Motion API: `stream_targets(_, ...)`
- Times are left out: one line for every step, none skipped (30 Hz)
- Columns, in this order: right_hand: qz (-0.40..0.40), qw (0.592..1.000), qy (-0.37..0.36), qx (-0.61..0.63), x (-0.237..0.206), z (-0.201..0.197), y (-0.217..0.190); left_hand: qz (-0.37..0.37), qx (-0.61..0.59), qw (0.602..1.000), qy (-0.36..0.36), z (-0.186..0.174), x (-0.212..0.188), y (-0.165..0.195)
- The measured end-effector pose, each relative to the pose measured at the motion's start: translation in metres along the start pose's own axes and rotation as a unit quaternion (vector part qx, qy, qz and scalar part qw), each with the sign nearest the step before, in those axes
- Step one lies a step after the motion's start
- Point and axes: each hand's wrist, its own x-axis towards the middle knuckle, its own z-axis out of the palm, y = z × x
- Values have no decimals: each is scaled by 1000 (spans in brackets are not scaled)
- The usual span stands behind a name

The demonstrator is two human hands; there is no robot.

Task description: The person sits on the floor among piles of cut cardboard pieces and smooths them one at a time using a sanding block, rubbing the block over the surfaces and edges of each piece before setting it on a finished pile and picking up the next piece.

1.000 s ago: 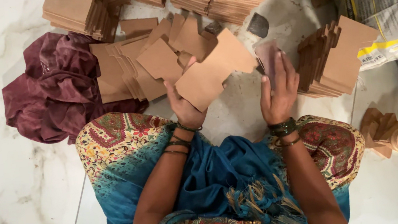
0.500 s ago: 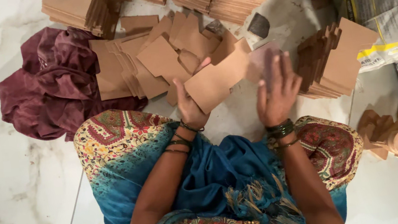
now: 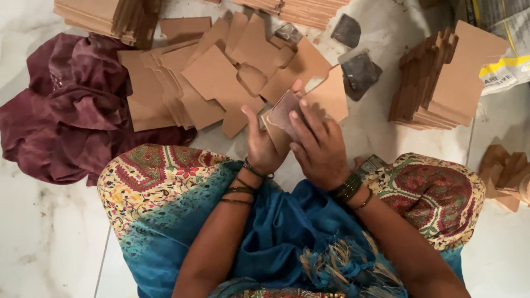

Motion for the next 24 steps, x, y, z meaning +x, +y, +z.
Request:
stream_targets(-2, 1000, -5, 8, -1, 1, -1, -4, 4, 1000, 11, -5, -1, -2)
stream_targets(-4, 1000, -10, 17, -1, 1, -2, -6, 8, 1000, 22, -10, -1, -4)
stream_targets(-7, 1000, -1, 28, -2, 1, -2, -8, 13, 999, 33, -13, -1, -5)
stream_targets(-10, 999, 7, 39, -3, 2, -3, 14, 73, 997, 32, -14, 0, -6)
stream_targets(-14, 999, 15, 51, -5, 3, -4, 37, 134, 990, 31, -14, 1, -6)
stream_targets(3, 995, 28, 94, -6, 6, -5, 59, 194, 979, 29, -11, 2, -5)
stream_targets(20, 989, 41, 138, -8, 8, -6, 42, 202, 978, 27, -7, 3, -3)
stream_targets(38, 981, 53, 181, -10, 12, -5, 25, 209, 977, 26, -2, 5, -1)
stream_targets(117, 946, 54, 297, -12, 16, -4, 8, 217, 976, 25, 4, 6, 0)
stream_targets(193, 892, 55, 406, -14, 20, -2, 71, 364, 928, 21, 10, 7, 1)
stream_targets(264, 819, 54, 507, -14, 25, 1, 133, 502, 854, 16, 14, 7, 0)
stream_targets(313, 794, 56, 518, -15, 27, 9, 191, 625, 757, 11, 17, 8, 0)
stream_targets(362, 767, 57, 527, -15, 25, 19, 195, 576, 794, 15, 17, 8, -2)
stream_targets(410, 737, 56, 535, -15, 23, 27, 198, 525, 827, 20, 15, 8, -4)
stream_targets(419, 694, 69, 581, -16, 20, 34, 202, 472, 858, 24, 10, 7, -6)
stream_targets(426, 649, 83, 625, -17, 14, 40, 194, 433, 878, 55, 2, 6, -7)
stream_targets(431, 601, 96, 666, -16, 10, 44, 186, 394, 896, 85, -7, 5, -7)
stream_targets(438, 602, 96, 661, -15, 6, 46, 175, 353, 912, 115, -18, 5, -7)
stream_targets(445, 602, 94, 657, -13, 3, 47, 173, 337, 916, 132, -28, 5, -6)
stream_targets(451, 602, 92, 652, -11, -1, 46, 171, 322, 919, 150, -37, 7, -4)
stream_targets(444, 600, 83, 660, -8, -3, 45, 170, 307, 921, 168, -40, 8, -2)
stream_targets(437, 597, 74, 668, -7, -5, 44, 130, 312, 926, 168, -41, 10, -2)
stream_targets(431, 595, 66, 675, -7, -6, 43, 91, 316, 929, 167, -41, 11, -3)
stream_targets(429, 595, 48, 678, -7, -6, 41, 51, 319, 932, 166, -40, 12, -5)
